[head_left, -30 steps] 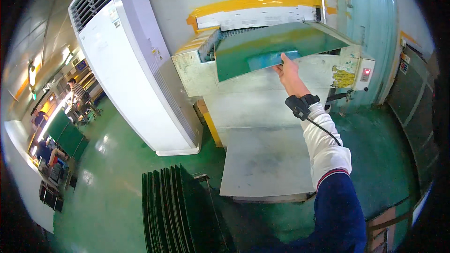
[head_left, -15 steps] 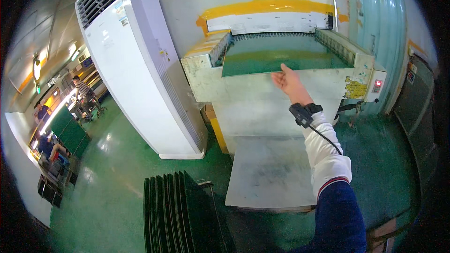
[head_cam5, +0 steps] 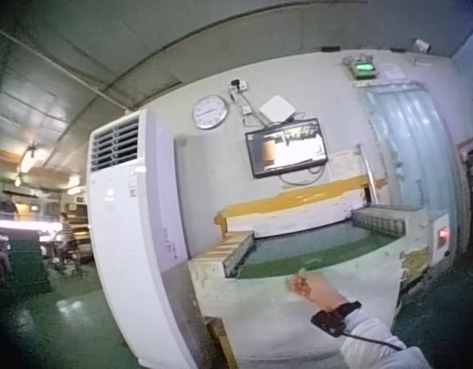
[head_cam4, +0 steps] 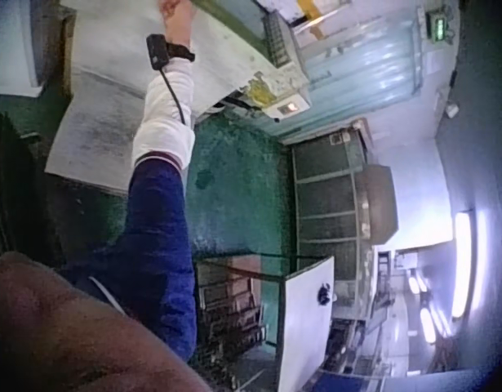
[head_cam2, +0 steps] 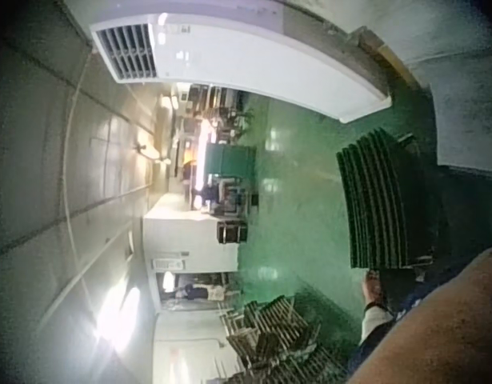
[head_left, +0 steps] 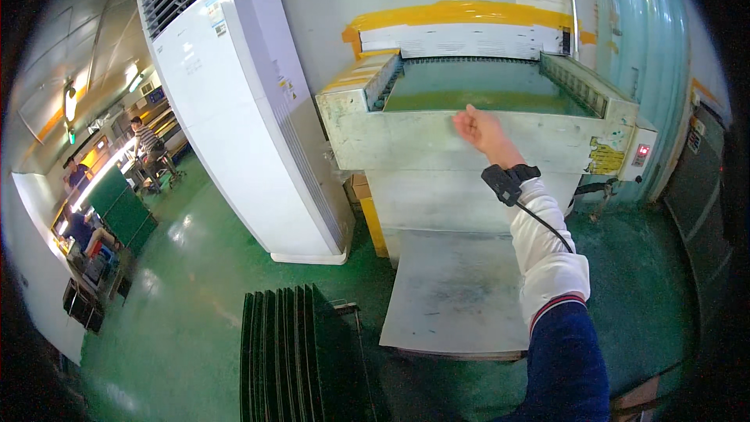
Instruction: Feeding thin blue and green panels into an industrial machine and organizing storage racks.
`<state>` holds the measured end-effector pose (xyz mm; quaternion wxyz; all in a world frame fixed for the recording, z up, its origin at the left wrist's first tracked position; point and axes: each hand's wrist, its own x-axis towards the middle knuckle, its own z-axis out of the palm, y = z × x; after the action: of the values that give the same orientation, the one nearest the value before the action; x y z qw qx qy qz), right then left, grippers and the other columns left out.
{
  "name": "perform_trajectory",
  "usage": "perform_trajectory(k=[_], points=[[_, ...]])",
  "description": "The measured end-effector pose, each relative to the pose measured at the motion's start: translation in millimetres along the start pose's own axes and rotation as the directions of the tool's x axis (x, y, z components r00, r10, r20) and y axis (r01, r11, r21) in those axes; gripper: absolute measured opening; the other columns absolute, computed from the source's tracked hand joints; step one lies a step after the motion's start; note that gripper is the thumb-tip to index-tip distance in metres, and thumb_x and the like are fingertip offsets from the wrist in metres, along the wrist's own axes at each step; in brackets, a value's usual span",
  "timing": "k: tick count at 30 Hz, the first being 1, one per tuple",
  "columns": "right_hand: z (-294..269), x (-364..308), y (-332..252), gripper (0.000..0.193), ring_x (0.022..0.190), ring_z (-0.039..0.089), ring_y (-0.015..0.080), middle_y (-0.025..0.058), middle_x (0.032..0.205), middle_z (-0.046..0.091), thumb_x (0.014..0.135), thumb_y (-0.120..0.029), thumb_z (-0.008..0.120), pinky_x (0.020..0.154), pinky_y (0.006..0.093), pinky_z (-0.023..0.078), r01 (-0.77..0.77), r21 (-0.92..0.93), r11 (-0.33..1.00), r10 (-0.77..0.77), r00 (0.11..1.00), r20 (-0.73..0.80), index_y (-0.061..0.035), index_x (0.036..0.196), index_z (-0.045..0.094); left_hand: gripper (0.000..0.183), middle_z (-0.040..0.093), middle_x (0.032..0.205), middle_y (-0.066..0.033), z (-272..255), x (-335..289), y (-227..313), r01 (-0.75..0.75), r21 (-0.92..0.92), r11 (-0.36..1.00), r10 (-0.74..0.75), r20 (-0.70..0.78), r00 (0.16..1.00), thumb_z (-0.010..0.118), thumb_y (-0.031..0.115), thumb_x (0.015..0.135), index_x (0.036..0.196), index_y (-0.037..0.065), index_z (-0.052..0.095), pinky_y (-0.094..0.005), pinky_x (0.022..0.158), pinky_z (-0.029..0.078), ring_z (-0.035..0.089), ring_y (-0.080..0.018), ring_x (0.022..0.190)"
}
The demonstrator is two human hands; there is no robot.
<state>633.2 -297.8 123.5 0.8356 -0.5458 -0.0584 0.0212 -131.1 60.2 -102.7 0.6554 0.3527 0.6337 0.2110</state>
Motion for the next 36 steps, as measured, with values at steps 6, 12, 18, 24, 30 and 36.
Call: perform_trajectory(k=[6,12,18,24,30,36], points=[[23.8,-26.2,-19.1,0.031,0.100,0.060,0.0248,0.0102,0.110,0.065,0.088,-0.034,0.061,0.086,0.0431,0.046,0.294,-0.955,0.049,-0.670,0.718,0.187,-0.0073,0.102,0.064,0.027,0.060,0.096,-0.0077,-34.6,62.8,-33.6,-0.022,-0.036,0.999,0.025,0.078,0.997,0.053,0.029,0.096,0.108,0.005,0.059,-0.0311,0.076,0.046,0.055,-0.0161,0.085],[5.6,-3.6,-5.0,0.054,0.126,0.044,0.0320,0.0116,0.133,0.053,0.088,-0.054,0.052,0.107,0.0501,0.028,0.141,-0.953,-0.268,-0.586,0.762,0.277,-0.0160,0.126,0.058,0.031,0.060,0.105,-0.0098,-91.0,130.8,-73.0,-0.119,-0.099,0.988,0.136,0.176,0.975,0.053,0.027,0.096,0.116,0.004,0.057,-0.0325,0.086,0.045,0.056,-0.0169,0.096],[-3.8,16.0,-11.3,0.067,0.132,0.039,0.0332,0.0116,0.142,0.045,0.086,-0.061,0.050,0.109,0.0501,0.025,0.116,-0.943,-0.313,-0.510,0.816,0.270,-0.0152,0.135,0.050,0.041,0.054,0.115,-0.0076,-59.0,60.2,-61.4,-0.471,-0.028,0.881,0.461,0.271,0.845,0.051,0.030,0.097,0.129,0.004,0.046,-0.0305,0.090,0.042,0.052,-0.0184,0.101],[3.2,16.5,-14.4,0.078,0.135,0.034,0.0337,0.0140,0.145,0.040,0.083,-0.066,0.050,0.111,0.0506,0.023,0.104,-0.921,-0.376,-0.535,0.787,0.308,-0.0116,0.138,0.046,0.035,0.055,0.108,-0.0058,-57.8,56.8,-59.8,-0.513,0.108,0.852,0.469,0.280,0.838,0.053,0.033,0.096,0.118,0.006,0.051,-0.0300,0.086,0.042,0.052,-0.0170,0.095],[0.3,-4.2,-6.6,0.079,0.136,0.032,0.0327,0.0143,0.146,0.039,0.081,-0.061,0.056,0.112,0.0487,0.022,0.101,-0.932,-0.349,-0.558,0.776,0.293,-0.0083,0.139,0.043,0.026,0.057,0.103,-0.0044,-68.4,73.8,-59.4,-0.417,0.068,0.906,0.394,0.225,0.891,0.055,0.032,0.094,0.106,0.009,0.056,-0.0299,0.082,0.043,0.052,-0.0152,0.091],[9.7,-22.6,-1.1,0.078,0.137,0.032,0.0318,0.0146,0.146,0.039,0.081,-0.058,0.058,0.112,0.0482,0.022,0.123,-0.952,-0.281,-0.560,0.785,0.266,-0.0083,0.140,0.043,0.033,0.057,0.100,-0.0045,-97.7,133.2,-66.2,-0.020,-0.166,0.986,0.051,0.186,0.981,0.059,0.034,0.092,0.108,0.006,0.054,-0.0276,0.084,0.042,0.051,-0.0136,0.089]])
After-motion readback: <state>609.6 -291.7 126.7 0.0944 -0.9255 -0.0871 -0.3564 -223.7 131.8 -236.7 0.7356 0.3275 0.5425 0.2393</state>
